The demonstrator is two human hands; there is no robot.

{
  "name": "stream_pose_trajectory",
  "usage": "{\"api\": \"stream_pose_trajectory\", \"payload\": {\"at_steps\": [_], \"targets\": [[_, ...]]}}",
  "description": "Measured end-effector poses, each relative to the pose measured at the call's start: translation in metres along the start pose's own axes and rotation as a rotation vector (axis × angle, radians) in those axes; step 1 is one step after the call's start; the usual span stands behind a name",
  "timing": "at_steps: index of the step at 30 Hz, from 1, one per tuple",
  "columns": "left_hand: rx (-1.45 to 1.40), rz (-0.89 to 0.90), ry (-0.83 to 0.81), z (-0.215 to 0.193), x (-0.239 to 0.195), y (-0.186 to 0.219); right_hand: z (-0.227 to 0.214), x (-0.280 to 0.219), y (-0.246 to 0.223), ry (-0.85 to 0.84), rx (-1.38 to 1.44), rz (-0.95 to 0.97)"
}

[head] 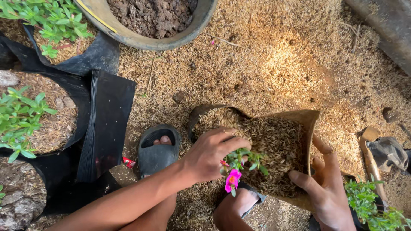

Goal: The person prepares a black polybag with sawdust, places a flowering plant inside, and adds soil from a bucket to secure the plant. The person adjusts the plant and soil by hand to complete the potting.

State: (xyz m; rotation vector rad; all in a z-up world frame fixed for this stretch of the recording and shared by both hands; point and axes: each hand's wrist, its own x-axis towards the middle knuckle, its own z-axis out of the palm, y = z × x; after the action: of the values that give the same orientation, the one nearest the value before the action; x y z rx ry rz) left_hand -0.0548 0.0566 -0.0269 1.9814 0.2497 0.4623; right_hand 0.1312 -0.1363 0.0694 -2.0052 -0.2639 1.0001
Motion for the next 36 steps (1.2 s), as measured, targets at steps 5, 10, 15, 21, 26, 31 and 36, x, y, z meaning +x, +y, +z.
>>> {"api": "stream_pose_trajectory", "payload": {"at_steps": [5,10,15,21,26,31,36], "targets": [[-0.082,0.052,0.083,-0.008,0.003,0.006,0.004,-0.013,0.002,-0.049,0.133,-0.122],[-0.069,-0.006,0.049,-0.011,0.005,0.01,0.009,0.002,-0.014,-0.026,-0.033,-0.231],[-0.04,0.028,0.044,-0.01,0.001,0.014,0.005,0.048,-0.048,-0.256,-0.235,-0.611],[0.015,0.037,0.044,-0.012,0.0,0.012,0.01,0.054,-0.091,-0.228,-0.731,-1.038],[0.052,0.127,0.139,-0.014,0.0,0.007,0.01,0.023,-0.076,-0.022,-0.442,-0.503],[0.199,0.171,0.213,-0.013,0.002,0.008,-0.001,-0.006,-0.04,0.077,-0.341,-0.336],[0.219,0.193,0.271,-0.015,0.005,0.014,0.003,0.015,-0.051,-0.035,-0.529,-0.625]]}}
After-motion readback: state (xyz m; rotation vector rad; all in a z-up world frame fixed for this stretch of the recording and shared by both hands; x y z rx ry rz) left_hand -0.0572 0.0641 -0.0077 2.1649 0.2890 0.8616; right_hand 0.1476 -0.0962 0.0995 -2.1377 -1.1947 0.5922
